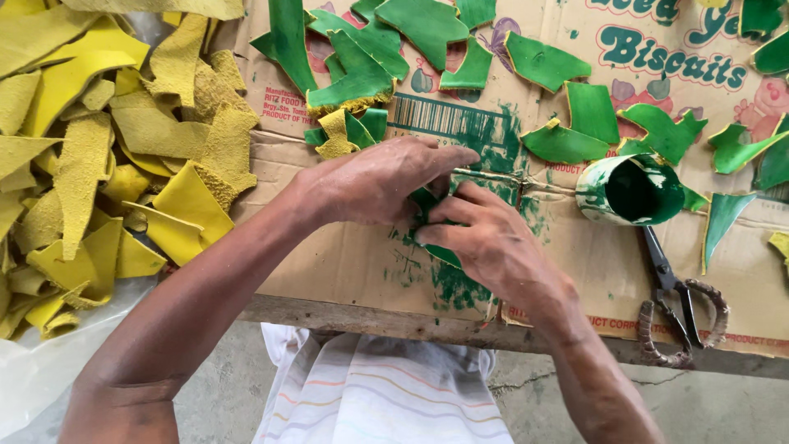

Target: The person paints yellow foam pieces green using a small brush and a paint can. They repeatedly dip the brush, apply paint to each piece, and place the finished pieces on a cardboard surface.

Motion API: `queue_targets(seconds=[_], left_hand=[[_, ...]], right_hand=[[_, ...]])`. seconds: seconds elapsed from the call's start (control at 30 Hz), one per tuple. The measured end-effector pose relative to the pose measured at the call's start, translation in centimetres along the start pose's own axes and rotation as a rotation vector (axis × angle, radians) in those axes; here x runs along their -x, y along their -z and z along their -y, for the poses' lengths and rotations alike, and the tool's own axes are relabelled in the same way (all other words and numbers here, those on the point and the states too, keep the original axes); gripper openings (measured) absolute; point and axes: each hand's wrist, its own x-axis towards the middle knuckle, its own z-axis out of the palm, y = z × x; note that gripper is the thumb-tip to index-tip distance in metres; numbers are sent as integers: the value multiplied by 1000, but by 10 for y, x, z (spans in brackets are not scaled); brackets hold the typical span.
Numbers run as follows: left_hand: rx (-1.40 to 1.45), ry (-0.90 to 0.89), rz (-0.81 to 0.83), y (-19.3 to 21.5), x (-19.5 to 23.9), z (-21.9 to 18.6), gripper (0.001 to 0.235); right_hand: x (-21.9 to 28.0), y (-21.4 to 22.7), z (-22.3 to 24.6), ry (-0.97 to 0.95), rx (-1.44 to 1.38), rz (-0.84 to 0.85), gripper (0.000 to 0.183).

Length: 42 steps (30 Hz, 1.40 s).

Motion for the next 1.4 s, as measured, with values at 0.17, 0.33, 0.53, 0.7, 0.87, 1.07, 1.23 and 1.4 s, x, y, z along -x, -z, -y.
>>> queue_targets(seconds=[0.17, 0.33, 0.53, 0.7, 0.87, 1.07, 1.23, 1.4], left_hand=[[-2, 76, 63, 4, -2, -5, 86], [-20, 73, 63, 4, -1, -6, 89], [17, 9, 8, 4, 1, -5, 86], [0, 50, 7, 1, 1, -4, 83], [-23, 117, 61, 6, -3, -12, 76], [-313, 142, 162, -7, -4, -27, 66], [-493, 63, 108, -13, 1, -49, 15], [-377, 31, 55, 17, -7, -80, 25]], right_hand=[[45, 30, 5, -114, 63, 158, 42], [66, 42, 16, -292, 14, -24, 28], [14, 6, -3, -123, -8, -121, 31], [16, -3, -5, -121, 9, -42, 33], [85, 29, 18, -277, 42, 130, 45], [144, 30, 39, -544, 123, -136, 40], [147, -14, 23, -515, -53, -416, 29], [132, -46, 3, -346, -263, -559, 36]])
